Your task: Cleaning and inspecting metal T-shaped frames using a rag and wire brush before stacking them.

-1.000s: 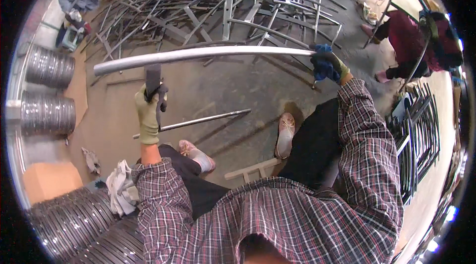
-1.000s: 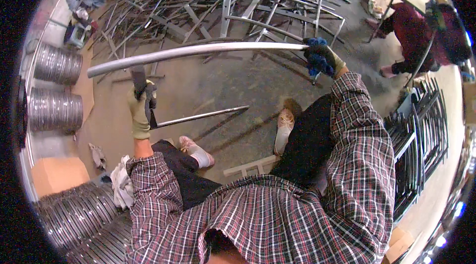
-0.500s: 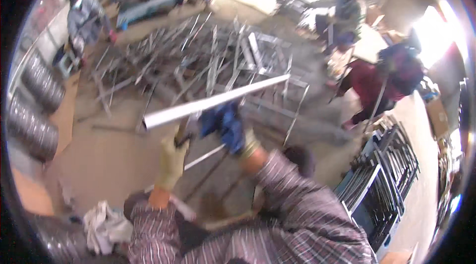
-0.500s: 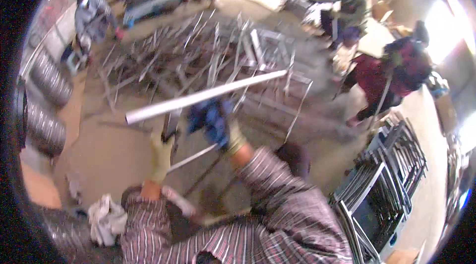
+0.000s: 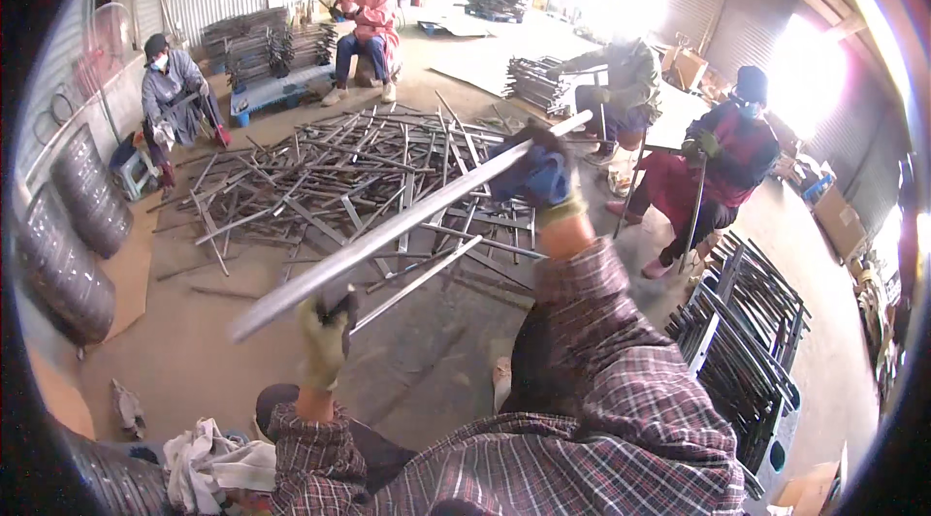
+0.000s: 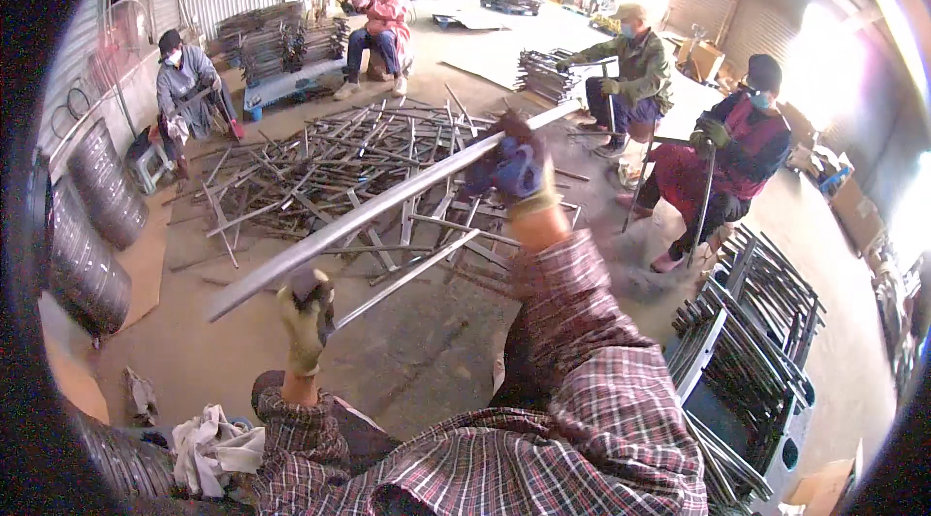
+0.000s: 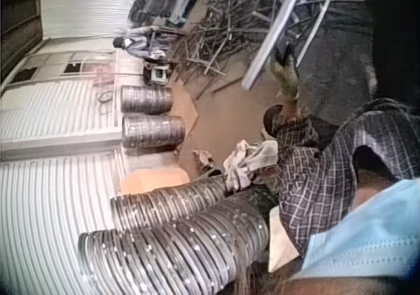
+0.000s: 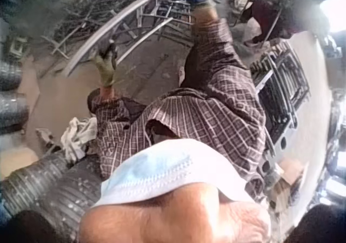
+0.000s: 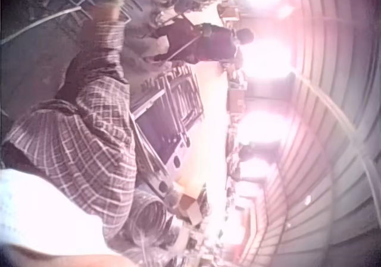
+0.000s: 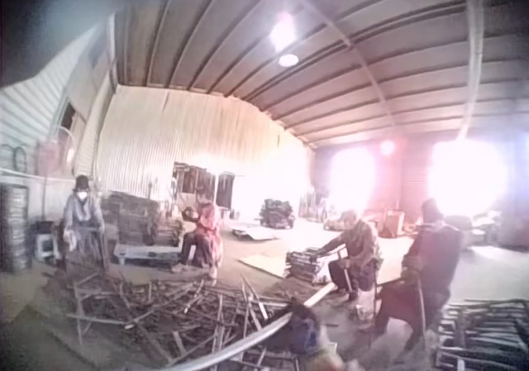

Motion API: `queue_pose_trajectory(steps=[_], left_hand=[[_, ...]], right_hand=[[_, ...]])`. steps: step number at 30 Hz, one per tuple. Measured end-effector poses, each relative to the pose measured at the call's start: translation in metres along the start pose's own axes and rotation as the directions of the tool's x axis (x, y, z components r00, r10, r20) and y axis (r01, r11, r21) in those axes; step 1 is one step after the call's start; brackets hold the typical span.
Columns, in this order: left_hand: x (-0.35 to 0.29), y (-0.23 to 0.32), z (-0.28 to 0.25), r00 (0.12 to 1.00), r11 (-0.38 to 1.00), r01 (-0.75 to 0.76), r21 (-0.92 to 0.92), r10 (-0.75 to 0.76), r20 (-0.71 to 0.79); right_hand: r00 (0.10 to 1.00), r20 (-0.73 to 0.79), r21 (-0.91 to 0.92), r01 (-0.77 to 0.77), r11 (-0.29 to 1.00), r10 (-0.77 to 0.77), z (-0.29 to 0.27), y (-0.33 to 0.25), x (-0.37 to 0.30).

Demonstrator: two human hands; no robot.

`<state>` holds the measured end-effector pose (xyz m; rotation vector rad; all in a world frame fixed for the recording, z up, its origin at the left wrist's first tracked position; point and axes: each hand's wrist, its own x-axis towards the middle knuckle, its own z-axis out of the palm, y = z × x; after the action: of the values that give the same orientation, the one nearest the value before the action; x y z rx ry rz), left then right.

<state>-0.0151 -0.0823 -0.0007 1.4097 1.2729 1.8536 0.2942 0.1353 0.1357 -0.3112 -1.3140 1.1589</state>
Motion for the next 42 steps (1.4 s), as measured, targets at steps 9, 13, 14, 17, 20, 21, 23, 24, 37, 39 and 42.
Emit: queue_pose_trajectory(steps=[9, 13, 14, 17, 20, 21, 23, 24, 37, 39, 42], left_hand=[[-0.037, 0.088, 0.013, 0.982, 0.940, -0.189, -0.285, 0.181, -0.055], [-0.043, 0.091, 0.021, 0.935, 0.865, -0.336, -0.373, 0.257, -0.245], [-0.043, 0.094, 0.026, 0.934, 0.862, -0.324, -0.389, 0.227, -0.276], [-0.042, 0.092, 0.012, 0.952, 0.845, -0.296, -0.446, 0.222, -0.211], [-0.013, 0.114, 0.035, 0.992, 0.769, -0.086, -0.634, 0.126, 0.018], [-0.011, 0.127, 0.041, 0.998, 0.785, -0.042, -0.618, 0.006, -0.060], [0.003, 0.133, 0.076, 0.985, 0.800, -0.135, -0.585, 0.043, -0.169], [0.005, 0.136, 0.082, 0.986, 0.780, -0.142, -0.609, 0.060, -0.153], [-0.003, 0.133, 0.127, 0.991, 0.814, -0.102, -0.572, 0.034, -0.129], [-0.001, 0.129, 0.116, 0.981, 0.812, -0.170, -0.558, 0.085, -0.175], [0.003, 0.134, 0.100, 0.970, 0.844, -0.221, -0.489, 0.140, -0.198]], right_hand=[[0.999, 0.021, 0.255, 0.023, 0.967, -0.030, -0.109, -0.124, 0.093], [0.983, -0.089, 0.346, 0.183, 0.920, -0.162, -0.112, -0.142, 0.087], [0.970, -0.134, 0.402, 0.242, 0.883, -0.205, -0.134, -0.155, 0.086], [0.961, 0.198, 0.218, 0.150, 0.964, -0.194, -0.115, -0.170, 0.043], [0.942, 0.337, 0.294, -0.108, 0.950, 0.003, -0.130, -0.143, 0.008], [0.991, 0.033, -0.218, 0.137, 0.966, -0.133, -0.057, -0.121, -0.024], [0.980, 0.121, -0.089, -0.147, 0.985, 0.157, -0.014, -0.103, -0.059], [0.991, 0.117, -0.001, -0.067, 0.998, 0.067, 0.024, -0.075, -0.086], [0.730, 0.546, -0.837, 0.488, 0.246, 0.411, 0.008, 0.003, -0.248], [0.826, 0.515, -0.817, 0.394, 0.420, 0.227, -0.034, 0.012, -0.237], [0.982, -0.181, -0.712, -0.163, 0.683, 0.045, -0.100, 0.003, -0.235]])
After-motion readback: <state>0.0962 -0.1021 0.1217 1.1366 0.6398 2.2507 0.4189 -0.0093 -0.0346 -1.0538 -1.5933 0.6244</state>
